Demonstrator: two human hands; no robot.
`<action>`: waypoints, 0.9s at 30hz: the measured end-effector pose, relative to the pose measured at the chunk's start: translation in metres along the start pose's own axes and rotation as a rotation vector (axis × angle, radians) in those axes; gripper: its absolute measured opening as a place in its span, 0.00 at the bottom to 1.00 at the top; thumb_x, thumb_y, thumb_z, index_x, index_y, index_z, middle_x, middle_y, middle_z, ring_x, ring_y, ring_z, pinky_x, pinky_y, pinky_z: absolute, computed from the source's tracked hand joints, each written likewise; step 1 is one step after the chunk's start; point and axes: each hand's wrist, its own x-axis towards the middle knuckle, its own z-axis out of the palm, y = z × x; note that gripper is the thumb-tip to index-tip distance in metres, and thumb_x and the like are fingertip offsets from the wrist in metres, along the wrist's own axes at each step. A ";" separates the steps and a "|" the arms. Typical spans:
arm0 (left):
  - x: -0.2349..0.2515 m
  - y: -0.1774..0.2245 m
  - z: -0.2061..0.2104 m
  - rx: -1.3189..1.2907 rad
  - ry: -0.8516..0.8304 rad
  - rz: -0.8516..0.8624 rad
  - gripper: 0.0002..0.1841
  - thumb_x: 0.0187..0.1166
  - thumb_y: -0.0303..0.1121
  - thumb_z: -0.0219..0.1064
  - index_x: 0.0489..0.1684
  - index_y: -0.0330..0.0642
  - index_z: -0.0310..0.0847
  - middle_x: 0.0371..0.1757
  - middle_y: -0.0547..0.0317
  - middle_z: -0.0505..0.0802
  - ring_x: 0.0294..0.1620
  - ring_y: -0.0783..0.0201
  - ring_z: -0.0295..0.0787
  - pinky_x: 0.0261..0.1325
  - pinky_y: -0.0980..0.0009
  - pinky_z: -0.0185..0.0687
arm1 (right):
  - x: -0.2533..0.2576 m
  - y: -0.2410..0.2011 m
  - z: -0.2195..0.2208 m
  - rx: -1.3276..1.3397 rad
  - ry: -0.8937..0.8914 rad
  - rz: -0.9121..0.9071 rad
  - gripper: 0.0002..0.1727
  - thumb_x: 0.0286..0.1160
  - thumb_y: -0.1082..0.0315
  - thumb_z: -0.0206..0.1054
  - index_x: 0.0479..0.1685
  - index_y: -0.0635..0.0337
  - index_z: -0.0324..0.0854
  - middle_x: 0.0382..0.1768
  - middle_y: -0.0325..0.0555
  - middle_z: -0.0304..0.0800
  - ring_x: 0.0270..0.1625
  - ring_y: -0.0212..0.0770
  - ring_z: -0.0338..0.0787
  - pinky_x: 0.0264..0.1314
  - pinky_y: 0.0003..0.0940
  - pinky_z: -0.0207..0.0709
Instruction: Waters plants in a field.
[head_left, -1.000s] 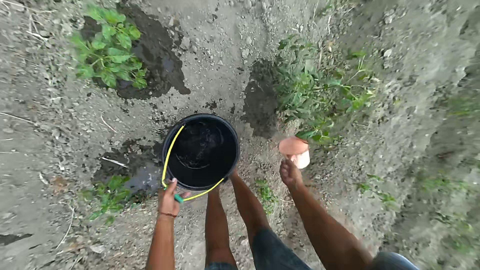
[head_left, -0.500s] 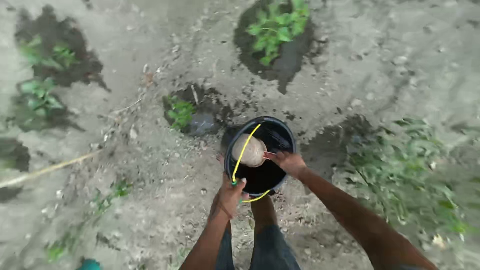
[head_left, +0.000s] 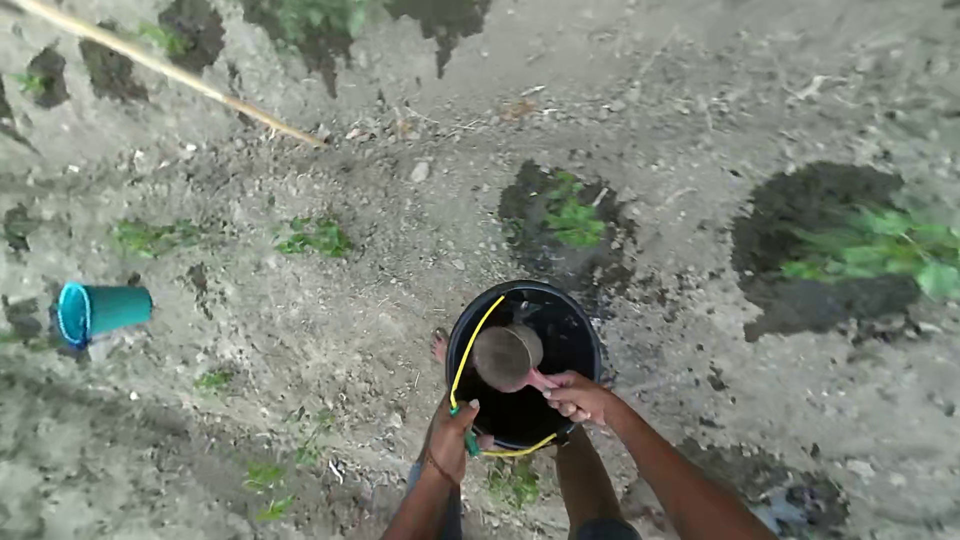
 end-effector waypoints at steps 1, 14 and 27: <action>0.005 0.006 -0.019 -0.062 0.037 -0.012 0.03 0.86 0.25 0.59 0.46 0.32 0.75 0.29 0.54 0.84 0.26 0.59 0.87 0.31 0.57 0.92 | 0.012 -0.011 0.014 0.008 -0.049 0.011 0.19 0.83 0.67 0.60 0.70 0.55 0.77 0.26 0.33 0.79 0.14 0.22 0.66 0.13 0.18 0.60; 0.128 0.049 -0.261 -0.709 0.454 -0.024 0.09 0.90 0.31 0.56 0.40 0.35 0.74 0.25 0.56 0.82 0.25 0.60 0.87 0.33 0.56 0.92 | 0.198 -0.230 0.236 -0.189 0.195 -0.117 0.13 0.83 0.74 0.56 0.62 0.63 0.75 0.24 0.33 0.79 0.15 0.22 0.69 0.14 0.17 0.62; 0.102 0.014 -0.355 -1.006 0.756 -0.132 0.07 0.87 0.30 0.57 0.38 0.39 0.72 0.26 0.60 0.80 0.24 0.63 0.85 0.31 0.57 0.92 | 0.373 -0.395 0.309 -0.253 0.562 -0.187 0.10 0.87 0.72 0.56 0.61 0.61 0.73 0.23 0.36 0.75 0.13 0.23 0.68 0.11 0.16 0.61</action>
